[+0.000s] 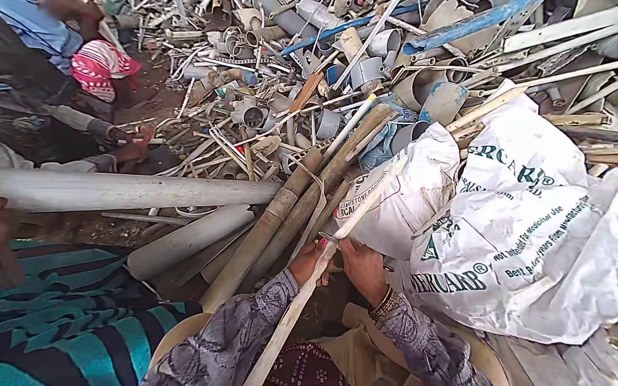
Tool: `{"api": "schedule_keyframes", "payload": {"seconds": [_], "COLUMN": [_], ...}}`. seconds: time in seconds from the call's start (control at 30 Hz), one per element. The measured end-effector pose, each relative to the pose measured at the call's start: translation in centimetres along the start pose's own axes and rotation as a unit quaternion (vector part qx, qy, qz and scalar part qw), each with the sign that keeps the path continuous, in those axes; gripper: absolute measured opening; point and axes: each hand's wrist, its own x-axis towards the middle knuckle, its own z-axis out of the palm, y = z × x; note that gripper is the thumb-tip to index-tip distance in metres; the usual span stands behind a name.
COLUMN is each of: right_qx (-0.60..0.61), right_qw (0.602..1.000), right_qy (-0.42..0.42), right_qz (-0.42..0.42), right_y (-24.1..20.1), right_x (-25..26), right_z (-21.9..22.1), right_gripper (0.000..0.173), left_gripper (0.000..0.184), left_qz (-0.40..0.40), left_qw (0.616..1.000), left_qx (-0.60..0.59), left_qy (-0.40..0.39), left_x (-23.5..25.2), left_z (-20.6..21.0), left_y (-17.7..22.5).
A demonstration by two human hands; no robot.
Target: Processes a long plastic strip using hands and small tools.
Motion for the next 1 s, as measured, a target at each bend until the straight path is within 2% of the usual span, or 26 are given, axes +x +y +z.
{"api": "schedule_keyframes", "payload": {"seconds": [0.13,0.17,0.27,0.3,0.47,0.6,0.77,0.8,0.93,1.0], "right_qx": [-0.062,-0.063,-0.035,-0.027,-0.057,-0.040,-0.073,-0.074,-0.014,-0.006], "right_qw": [0.978,0.977,0.996,0.997,0.986,0.997,0.975,0.977,0.997,0.996], "right_qy": [-0.079,-0.085,-0.058,-0.061,-0.073,-0.053,-0.095,-0.096,-0.071,-0.065], "right_qz": [0.183,0.184,0.063,0.048,0.139,0.046,0.184,0.178,0.036,0.058], "right_y": [4.7,4.7,1.2,0.5,3.0,0.3,4.2,4.1,0.6,1.4], "right_x": [3.8,3.5,0.3,-0.1,3.0,0.2,4.0,3.7,-0.1,0.9], "right_z": [-1.6,-1.6,-1.0,-1.0,-2.2,-1.2,-2.6,-2.5,-0.7,-0.3], "right_gripper": [0.031,0.032,0.024,0.022,0.029,0.019,0.031,0.031,0.021,0.024], "left_gripper": [0.042,0.042,0.039,0.039,0.043,0.049,0.058,0.056,0.050,0.053], "left_qz": [-0.031,-0.040,-0.063,-0.068,-0.066,-0.070,-0.064,-0.063,-0.076,-0.070], "left_qw": [0.999,0.999,0.997,0.997,0.997,0.997,0.998,0.998,0.995,0.993], "left_qx": [-0.019,-0.023,-0.029,-0.024,-0.022,-0.015,-0.016,-0.024,-0.062,-0.084], "left_qy": [-0.008,-0.008,0.016,0.028,0.022,0.039,-0.013,-0.021,-0.020,-0.040], "left_x": [0.5,0.7,1.2,1.3,1.1,1.5,1.3,1.5,2.1,2.0], "left_z": [0.0,0.1,0.5,0.7,1.6,1.6,1.3,1.2,0.8,0.6], "left_y": [-0.4,-0.7,-0.4,-0.1,0.4,0.6,-0.1,-0.3,-0.2,-0.4]}}
